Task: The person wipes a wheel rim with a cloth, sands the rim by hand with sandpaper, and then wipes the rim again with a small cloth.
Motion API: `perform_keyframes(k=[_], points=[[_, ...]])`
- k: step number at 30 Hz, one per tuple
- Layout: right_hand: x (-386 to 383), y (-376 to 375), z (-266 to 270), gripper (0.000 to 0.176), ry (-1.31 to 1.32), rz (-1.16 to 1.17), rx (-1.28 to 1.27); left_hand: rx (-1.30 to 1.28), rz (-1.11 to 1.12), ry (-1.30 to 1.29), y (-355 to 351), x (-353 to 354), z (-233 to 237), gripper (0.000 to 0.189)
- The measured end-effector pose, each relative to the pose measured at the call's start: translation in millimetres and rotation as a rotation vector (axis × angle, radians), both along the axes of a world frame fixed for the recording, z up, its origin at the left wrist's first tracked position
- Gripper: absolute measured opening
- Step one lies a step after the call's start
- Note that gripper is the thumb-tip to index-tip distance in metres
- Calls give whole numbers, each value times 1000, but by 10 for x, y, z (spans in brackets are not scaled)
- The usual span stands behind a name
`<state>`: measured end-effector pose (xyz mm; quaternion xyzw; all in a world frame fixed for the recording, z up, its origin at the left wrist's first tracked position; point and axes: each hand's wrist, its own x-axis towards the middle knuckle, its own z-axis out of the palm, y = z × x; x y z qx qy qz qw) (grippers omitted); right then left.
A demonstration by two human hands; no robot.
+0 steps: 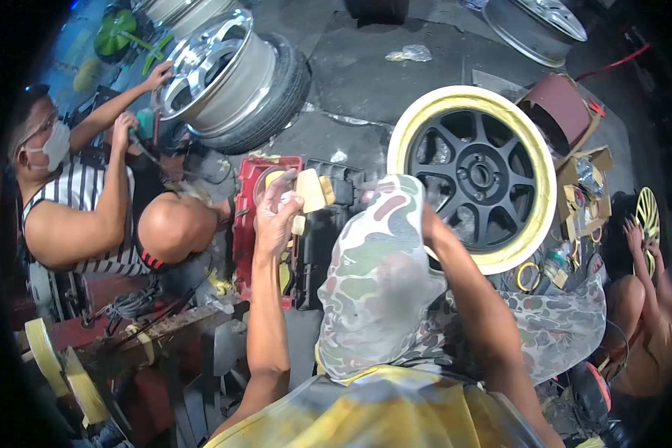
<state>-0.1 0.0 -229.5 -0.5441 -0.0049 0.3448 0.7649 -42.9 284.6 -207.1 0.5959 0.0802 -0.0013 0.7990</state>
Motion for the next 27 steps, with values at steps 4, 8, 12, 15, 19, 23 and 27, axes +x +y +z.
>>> perform_keyframes(k=[4,8,12,15,19,23,27], points=[[44,328,509,41,28,-10,-53,-101,-109,-44,-449,155,-60,52],[56,193,293,25,61,-165,33,6,-121,192,-538,182,-51,38],[31,59,133,18,26,-253,-35,-26,22,149,-573,146,-168,28],[61,24,331,15,-115,-336,-70,-119,177,177,-427,135,-244,25],[127,44,346,17,-37,-318,-56,-195,78,197,-263,27,-140,19],[122,196,139,22,-20,-176,125,-36,-65,193,-377,50,-50,23],[76,296,140,16,63,-198,86,-56,-159,227,-407,120,-64,21]])
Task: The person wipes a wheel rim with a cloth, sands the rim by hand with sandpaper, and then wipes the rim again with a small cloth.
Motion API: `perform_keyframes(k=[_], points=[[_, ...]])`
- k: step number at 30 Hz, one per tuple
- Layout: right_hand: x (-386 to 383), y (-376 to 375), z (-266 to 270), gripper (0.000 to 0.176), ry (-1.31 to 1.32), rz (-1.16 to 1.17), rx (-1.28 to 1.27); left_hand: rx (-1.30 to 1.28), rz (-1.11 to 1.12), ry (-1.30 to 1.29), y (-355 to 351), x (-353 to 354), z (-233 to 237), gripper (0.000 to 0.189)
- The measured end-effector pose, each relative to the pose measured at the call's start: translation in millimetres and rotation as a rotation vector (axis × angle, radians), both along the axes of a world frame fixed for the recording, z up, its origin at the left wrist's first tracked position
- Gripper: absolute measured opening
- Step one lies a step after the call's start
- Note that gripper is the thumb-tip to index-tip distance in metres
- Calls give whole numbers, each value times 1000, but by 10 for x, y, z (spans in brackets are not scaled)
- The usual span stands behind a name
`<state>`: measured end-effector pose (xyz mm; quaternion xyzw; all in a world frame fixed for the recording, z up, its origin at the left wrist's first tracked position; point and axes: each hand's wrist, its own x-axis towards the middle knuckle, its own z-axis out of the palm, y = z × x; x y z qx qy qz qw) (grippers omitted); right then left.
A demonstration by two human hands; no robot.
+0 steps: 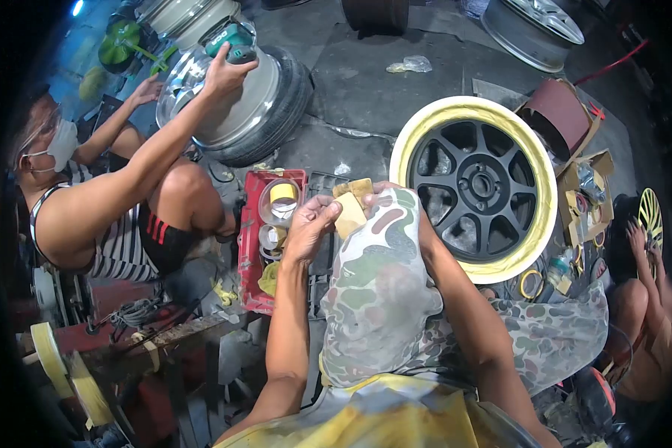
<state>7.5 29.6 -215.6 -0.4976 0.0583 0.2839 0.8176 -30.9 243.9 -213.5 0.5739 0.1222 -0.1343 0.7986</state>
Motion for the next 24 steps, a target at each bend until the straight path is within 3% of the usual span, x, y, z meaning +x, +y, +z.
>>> perform_keyframes(k=[2,4,6,7,8,10,11,12,13,14,15,17,18,19,20,24], points=[[-17,-32,-42,12,-122,15,-221,11,-5,6,-55,7,8,23],[-23,-95,224,17,-86,-46,-85,125,62,-42,-78,-7,-99,22],[48,-329,64,15,-285,-118,-393,538,141,-131,185,-8,-293,23],[68,-462,-72,12,-257,-213,-282,680,263,-152,343,-13,-372,23],[45,-613,154,9,-396,-285,-428,740,333,-254,450,-10,-252,24],[77,-1155,-141,6,-752,-414,-611,910,418,-291,1057,69,-790,22],[-1,-1358,4,7,-618,-399,-633,904,375,-139,1309,98,-936,24],[-87,-1544,153,10,-480,-386,-646,1105,268,-61,1557,135,-1126,30],[-167,-1811,115,12,-363,-298,-909,1279,182,-69,1633,129,-1186,35],[-277,-1915,192,13,-269,-236,-961,1455,95,-84,1673,139,-1212,40],[-397,-2011,184,16,-466,-172,-1102,1449,84,-108,1726,162,-1204,43],[-664,-2210,-55,21,-746,-37,-1310,1440,125,-115,1492,259,-857,47],[-794,-2191,-120,18,-750,-32,-1271,1455,140,-253,1436,310,-797,41],[-869,-2147,-132,15,-720,19,-1274,1308,123,-321,1277,378,-579,35],[-897,-2089,-139,12,-695,70,-1276,1160,110,-385,1021,445,-242,29],[-820,-1890,-359,14,-729,114,-1356,1047,71,-541,-115,393,1394,21]])
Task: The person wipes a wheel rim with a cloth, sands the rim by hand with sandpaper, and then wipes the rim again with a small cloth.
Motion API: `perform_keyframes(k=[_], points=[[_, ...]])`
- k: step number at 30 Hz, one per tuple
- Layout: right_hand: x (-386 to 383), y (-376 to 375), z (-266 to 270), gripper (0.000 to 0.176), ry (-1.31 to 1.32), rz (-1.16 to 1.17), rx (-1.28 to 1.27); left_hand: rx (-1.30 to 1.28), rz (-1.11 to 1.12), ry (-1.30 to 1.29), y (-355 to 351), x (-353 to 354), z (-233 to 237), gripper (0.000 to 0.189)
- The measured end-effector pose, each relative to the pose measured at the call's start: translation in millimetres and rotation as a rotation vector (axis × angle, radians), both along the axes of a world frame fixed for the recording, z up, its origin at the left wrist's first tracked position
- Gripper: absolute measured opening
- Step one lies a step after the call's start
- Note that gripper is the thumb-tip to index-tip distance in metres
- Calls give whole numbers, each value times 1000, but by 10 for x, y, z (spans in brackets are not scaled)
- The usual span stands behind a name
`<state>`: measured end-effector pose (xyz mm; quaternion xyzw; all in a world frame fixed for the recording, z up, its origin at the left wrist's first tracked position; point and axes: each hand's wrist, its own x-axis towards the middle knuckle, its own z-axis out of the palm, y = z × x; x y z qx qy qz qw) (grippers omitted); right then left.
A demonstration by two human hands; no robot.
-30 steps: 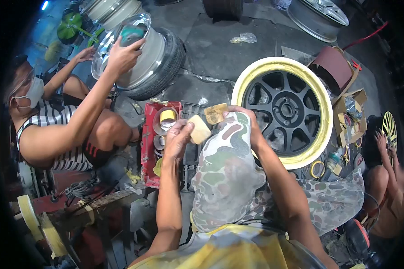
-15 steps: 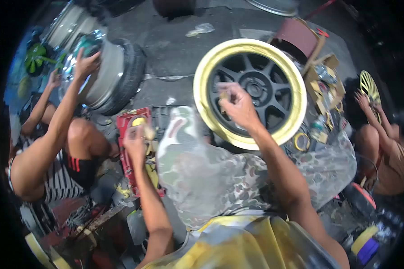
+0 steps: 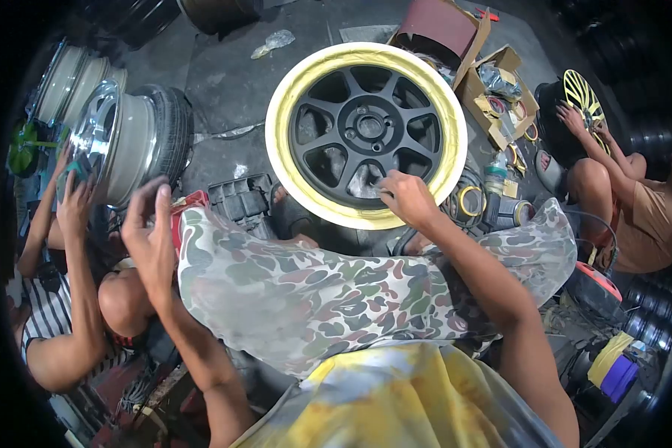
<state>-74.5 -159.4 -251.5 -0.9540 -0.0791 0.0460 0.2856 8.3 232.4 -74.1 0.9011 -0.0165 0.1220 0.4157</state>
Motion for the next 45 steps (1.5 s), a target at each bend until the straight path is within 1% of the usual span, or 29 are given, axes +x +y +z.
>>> perform_keyframes(k=[2,3,4,6,8,10,13,17,19,20,21,22,24,26,27,28,29,30,31,32,34,35,36,38,39,41,42,44,45], points=[[6,5,-113,15,12,68,-38,127,-137,-75,-506,-176,636,18],[-19,-18,-168,15,-7,152,-117,157,-315,-150,-682,-256,818,18],[-32,-11,-202,15,-22,239,-194,187,-493,-218,-828,-316,915,19],[-48,29,-62,17,27,241,-247,218,-861,-174,-1048,-554,968,20],[-90,-2,-83,20,-53,226,-216,464,-1162,-220,-1342,-828,993,22],[33,213,-249,18,-95,243,-256,698,-1420,-172,-1618,-984,1066,27],[135,419,-359,19,-99,251,-190,699,-1418,-289,-1837,-1097,941,29],[-18,-104,-141,21,8,270,-242,666,-1458,-225,-1832,-1067,761,26],[30,-9,-285,21,13,278,-277,799,-1383,-168,-1794,-1006,707,25],[90,112,-348,20,-7,278,-300,800,-1376,-167,-1784,-1016,681,25],[198,256,-335,21,40,249,-131,788,-1379,-171,-1791,-1032,647,25],[315,379,-227,23,127,249,-103,773,-1383,-170,-1795,-1022,635,24],[608,443,-32,25,293,303,113,715,-1409,-145,-1791,-1005,654,24],[881,467,72,26,166,265,275,701,-1415,-101,-1779,-1004,699,24],[1142,505,258,26,152,249,271,695,-1417,-98,-1771,-984,693,25],[1436,487,189,24,-10,219,175,691,-1406,-91,-1757,-991,699,25],[1681,564,342,22,-162,207,241,689,-1369,-101,-1749,-988,707,26],[1988,528,219,22,-286,218,199,687,-1333,-113,-1746,-984,716,27],[2264,488,125,24,-390,242,41,725,-1335,-114,-1757,-989,725,29],[2472,461,99,28,-396,281,-112,728,-1319,-113,-1740,-967,722,29],[2903,315,-270,28,-480,423,-238,657,-1353,-144,-1708,-928,710,34],[2984,300,-265,26,-485,487,-346,655,-1340,-139,-1715,-932,714,34],[3039,295,-310,26,-484,504,-345,688,-1328,-113,-1745,-944,730,35],[3050,310,-455,25,-342,485,-423,750,-1310,-52,-1783,-955,736,42],[2985,396,-463,27,-320,444,-448,589,-1334,-118,-1729,-946,656,48],[2809,651,-355,29,-287,574,-239,638,-1374,-63,-1773,-976,724,48],[2683,755,-401,28,-396,723,-221,697,-1423,-17,-1766,-920,774,48],[2378,1012,-366,29,-234,993,-293,689,-1461,-34,-1742,-841,766,49],[2268,1024,-253,28,-267,1072,-242,736,-1442,-59,-1722,-805,767,49]])
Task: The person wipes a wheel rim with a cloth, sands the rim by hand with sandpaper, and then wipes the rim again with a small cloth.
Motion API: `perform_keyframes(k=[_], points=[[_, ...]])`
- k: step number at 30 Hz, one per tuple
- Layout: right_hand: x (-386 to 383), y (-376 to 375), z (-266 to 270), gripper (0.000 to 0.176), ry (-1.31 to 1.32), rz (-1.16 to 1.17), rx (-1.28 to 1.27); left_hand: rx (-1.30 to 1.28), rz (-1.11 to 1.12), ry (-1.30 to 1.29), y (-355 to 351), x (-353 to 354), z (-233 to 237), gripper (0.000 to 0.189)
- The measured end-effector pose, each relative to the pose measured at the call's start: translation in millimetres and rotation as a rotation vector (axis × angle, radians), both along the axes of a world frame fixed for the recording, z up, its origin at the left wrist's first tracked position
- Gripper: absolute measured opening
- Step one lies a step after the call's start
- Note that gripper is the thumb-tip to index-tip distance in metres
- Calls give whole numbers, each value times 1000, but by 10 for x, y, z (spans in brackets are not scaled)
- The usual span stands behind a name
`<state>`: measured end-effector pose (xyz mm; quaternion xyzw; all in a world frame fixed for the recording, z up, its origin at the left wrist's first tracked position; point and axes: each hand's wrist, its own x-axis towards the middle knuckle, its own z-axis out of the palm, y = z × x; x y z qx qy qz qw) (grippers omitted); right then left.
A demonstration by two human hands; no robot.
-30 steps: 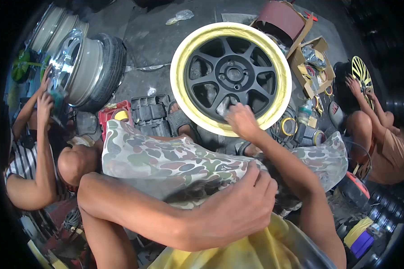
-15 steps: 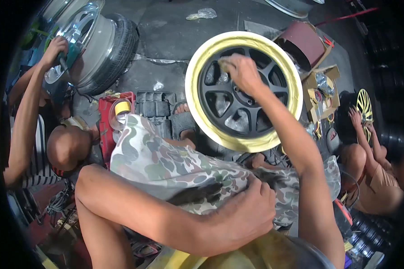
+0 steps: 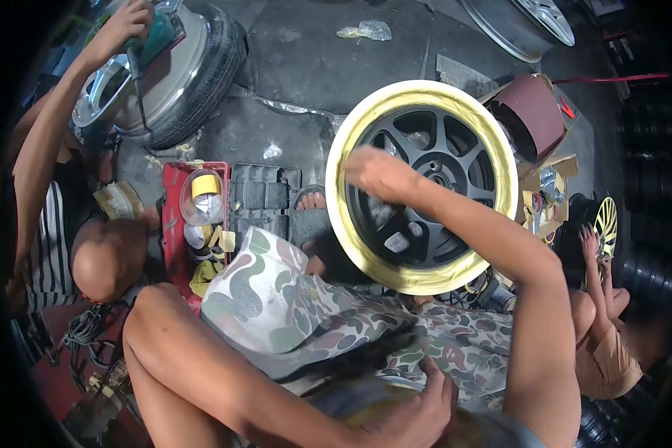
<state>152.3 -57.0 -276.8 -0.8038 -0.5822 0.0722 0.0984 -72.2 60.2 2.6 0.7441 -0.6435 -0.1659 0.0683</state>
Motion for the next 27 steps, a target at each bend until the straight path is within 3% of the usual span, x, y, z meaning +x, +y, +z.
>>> perform_keyframes(k=[2,5,7,10,11,13,15,16,17,18,20,23,25,27], points=[[46,-116,-83,29,2,93,85,23,15,-80,30,13,4,49],[571,-332,-139,26,-189,-374,-19,37,49,-65,37,-45,-3,48],[637,-333,-95,26,-87,-548,-68,42,72,-62,65,-55,-10,48],[192,-137,-175,32,-38,-204,138,39,94,-60,80,-98,-8,47],[-94,23,-22,30,23,20,-61,40,91,-65,83,-107,-6,47],[-466,16,116,27,87,302,-103,44,103,-66,92,-101,-8,46],[-291,-105,66,31,-44,351,56,40,114,-58,86,-102,-10,46],[-166,-122,-19,37,-154,298,-1,39,111,-52,80,-115,-11,46],[38,-180,-54,43,-83,99,-57,40,104,-60,70,-131,-15,46],[273,-242,-68,45,-99,-151,68,42,110,-66,73,-138,-22,45],[624,-477,-169,30,-151,-622,61,44,135,-67,64,-159,-11,45],[545,-565,-115,31,-111,-737,166,32,190,-62,138,-85,6,45],[274,-412,-212,41,-207,-409,269,41,231,-93,222,16,-6,44],[-83,-257,-148,52,-126,-34,87,46,272,-115,234,41,9,44]])
